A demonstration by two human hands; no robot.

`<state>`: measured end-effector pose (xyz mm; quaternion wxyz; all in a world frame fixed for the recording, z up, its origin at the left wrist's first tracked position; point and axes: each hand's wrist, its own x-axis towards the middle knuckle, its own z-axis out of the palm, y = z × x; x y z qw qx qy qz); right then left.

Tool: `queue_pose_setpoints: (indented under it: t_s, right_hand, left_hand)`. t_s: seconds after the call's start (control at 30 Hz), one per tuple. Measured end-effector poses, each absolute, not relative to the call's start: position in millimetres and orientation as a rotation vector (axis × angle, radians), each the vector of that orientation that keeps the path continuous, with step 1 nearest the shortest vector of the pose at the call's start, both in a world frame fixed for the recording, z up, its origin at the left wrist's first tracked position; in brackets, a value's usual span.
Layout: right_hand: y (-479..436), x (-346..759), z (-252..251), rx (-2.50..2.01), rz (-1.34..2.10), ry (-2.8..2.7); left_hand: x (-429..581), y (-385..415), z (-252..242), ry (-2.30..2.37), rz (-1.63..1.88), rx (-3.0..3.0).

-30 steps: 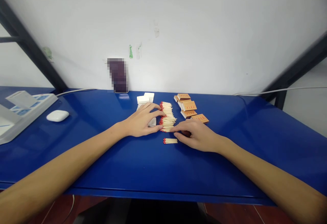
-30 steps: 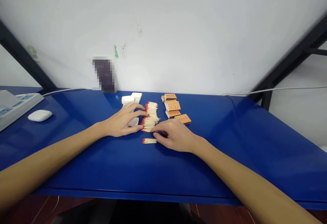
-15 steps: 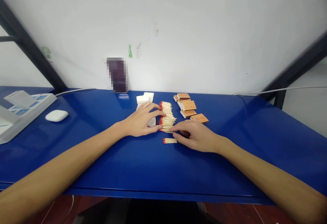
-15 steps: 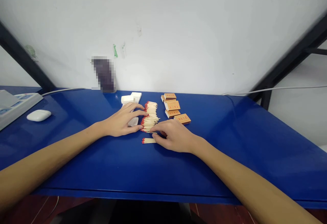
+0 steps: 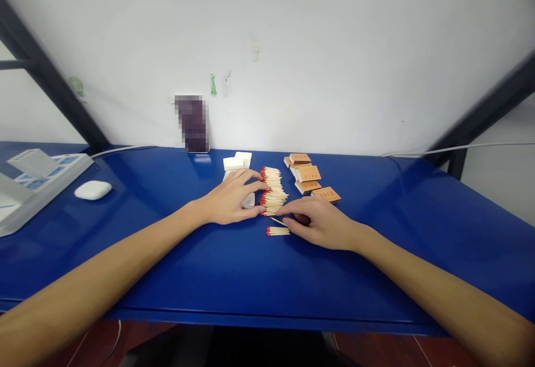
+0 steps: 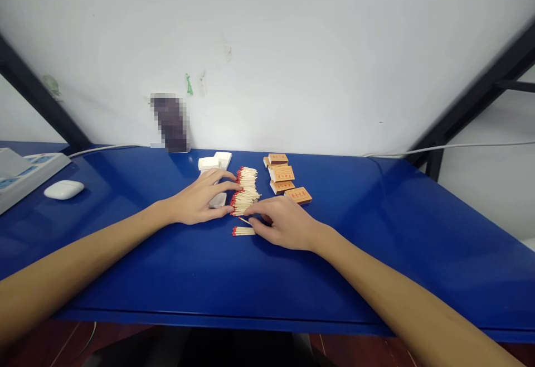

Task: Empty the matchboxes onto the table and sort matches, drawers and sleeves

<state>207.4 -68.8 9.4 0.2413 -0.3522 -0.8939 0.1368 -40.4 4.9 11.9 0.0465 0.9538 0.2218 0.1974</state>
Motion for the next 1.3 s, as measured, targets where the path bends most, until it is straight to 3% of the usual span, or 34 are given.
queue_pose_setpoints:
  t_s: [1.3]
  right_hand:
    - [-67.8,206.7,10.4,-1.005,0.38,-2.467]
  left_hand:
    - [-40.2,5.1,12.2,0.689,0.571,2.897]
